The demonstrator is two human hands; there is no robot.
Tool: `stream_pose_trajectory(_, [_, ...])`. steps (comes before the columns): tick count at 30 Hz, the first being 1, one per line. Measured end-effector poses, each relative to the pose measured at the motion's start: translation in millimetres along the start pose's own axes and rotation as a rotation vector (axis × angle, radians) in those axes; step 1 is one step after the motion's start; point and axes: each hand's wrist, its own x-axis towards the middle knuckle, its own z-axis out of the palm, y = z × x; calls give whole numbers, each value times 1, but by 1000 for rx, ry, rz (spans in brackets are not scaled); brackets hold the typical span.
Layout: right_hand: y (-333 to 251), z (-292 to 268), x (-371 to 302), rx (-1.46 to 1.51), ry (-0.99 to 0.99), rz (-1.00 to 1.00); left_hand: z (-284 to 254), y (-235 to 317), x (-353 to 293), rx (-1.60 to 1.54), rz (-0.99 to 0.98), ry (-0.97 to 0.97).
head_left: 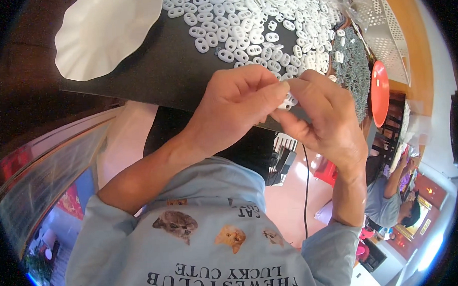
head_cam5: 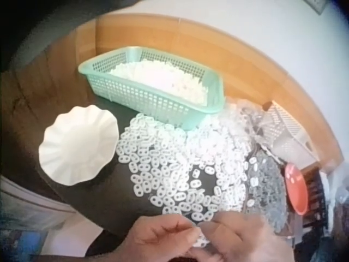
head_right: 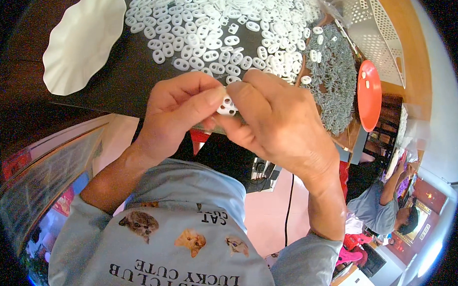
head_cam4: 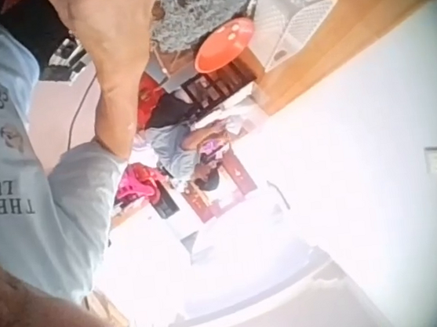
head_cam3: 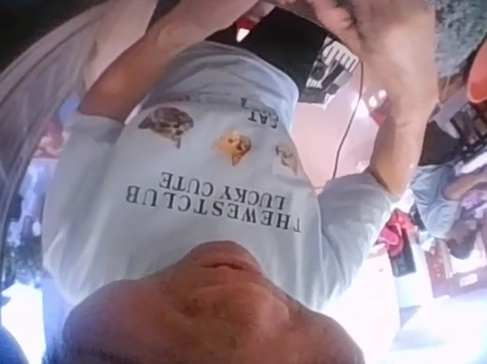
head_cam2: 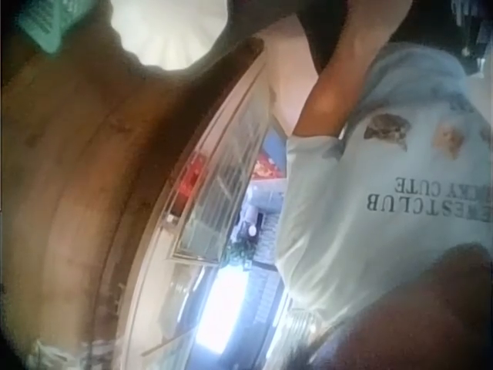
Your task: Assembling small white plastic components by manually attaching metal rings or clips to them.
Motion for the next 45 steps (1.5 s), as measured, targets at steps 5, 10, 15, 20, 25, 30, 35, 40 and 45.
stream_pose_trajectory(5, [2, 3, -4, -17, 56, 16, 1, 1, 4, 19, 30, -20])
stream_pose_trajectory(10, [0, 3, -7, -3, 57, 1, -1, 3, 3, 5, -27, -32])
stream_pose_trajectory(15, [1, 2, -8, 40, 30, -10, -1, 3, 3, 33, -34, -52])
stream_pose_trajectory(20, [3, 3, -9, 63, 26, -25, -1, 3, 3, 27, -51, -70])
stream_pose_trajectory(25, [5, 5, -9, 73, 21, -48, 0, 3, 3, 52, -15, -77])
stream_pose_trajectory(30, [-2, 6, -8, -2, 20, 6, 3, 0, 2, 57, -13, -6])
stream_pose_trajectory(35, [-4, 10, -13, -122, 20, 40, 5, -1, 1, 96, 16, 52])
stream_pose_trajectory(40, [-6, 11, -15, -97, 29, 64, 4, -4, 0, 84, 29, 38])
stream_pose_trajectory(45, [-5, 10, -17, -102, 23, 22, 3, -1, 0, 100, 19, 19])
